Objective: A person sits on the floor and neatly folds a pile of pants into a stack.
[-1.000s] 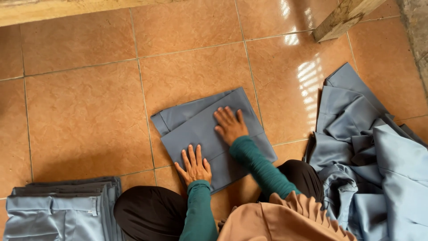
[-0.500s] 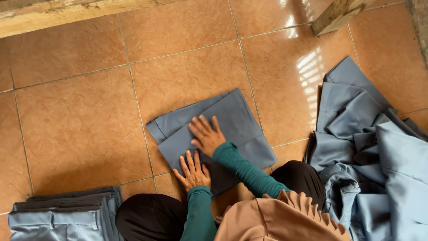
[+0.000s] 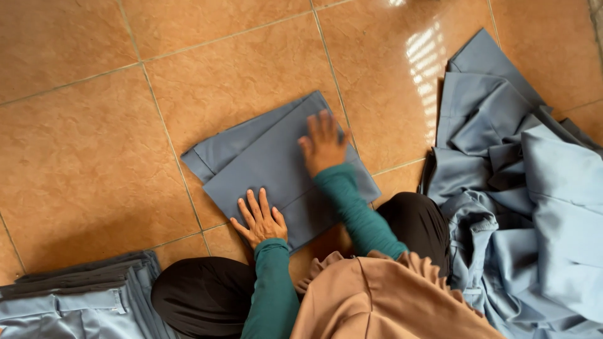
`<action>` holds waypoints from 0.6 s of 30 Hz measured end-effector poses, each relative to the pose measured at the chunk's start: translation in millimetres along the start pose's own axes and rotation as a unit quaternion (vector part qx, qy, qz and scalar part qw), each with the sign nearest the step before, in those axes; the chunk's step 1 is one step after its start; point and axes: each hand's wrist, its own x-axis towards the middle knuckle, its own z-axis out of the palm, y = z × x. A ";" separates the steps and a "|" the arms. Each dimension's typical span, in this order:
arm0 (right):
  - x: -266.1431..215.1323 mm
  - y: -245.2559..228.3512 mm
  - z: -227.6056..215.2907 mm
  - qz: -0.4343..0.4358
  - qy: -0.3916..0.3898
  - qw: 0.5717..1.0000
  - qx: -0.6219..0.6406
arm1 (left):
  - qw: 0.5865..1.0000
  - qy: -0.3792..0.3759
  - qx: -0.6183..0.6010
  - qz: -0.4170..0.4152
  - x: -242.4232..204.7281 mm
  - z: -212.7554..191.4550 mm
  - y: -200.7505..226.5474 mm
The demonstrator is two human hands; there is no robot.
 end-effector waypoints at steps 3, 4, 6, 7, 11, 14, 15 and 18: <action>-57.2 -86.5 -36.1 -0.120 0.022 0.990 0.077 | 1.000 -0.001 -0.002 0.002 -2.3 9.1 -3.1; -72.0 -83.7 -36.1 -0.116 0.023 0.990 0.076 | 1.000 -0.002 -0.003 0.006 -2.0 9.3 -2.6; -101.3 -80.0 -35.1 -0.131 0.045 0.986 0.093 | 1.000 0.025 0.016 0.009 -1.4 9.9 -2.6; -97.4 -59.1 -38.9 -0.131 0.044 0.986 0.093 | 1.000 0.023 0.016 0.009 -0.1 8.0 -2.1; -95.3 6.8 -44.2 0.012 0.018 1.000 -0.013 | 0.999 0.046 0.003 0.015 -1.2 2.5 -2.2; -92.0 15.3 -45.2 0.099 -0.032 0.994 -0.025 | 0.998 0.056 -0.001 0.018 1.9 0.9 -1.3; -92.2 12.7 -46.2 0.117 -0.045 0.992 -0.026 | 0.998 0.058 0.001 0.017 0.4 0.0 -2.0; -92.2 13.9 -40.6 0.123 -0.062 0.990 -0.027 | 0.998 0.058 0.002 0.020 1.8 -3.6 -2.0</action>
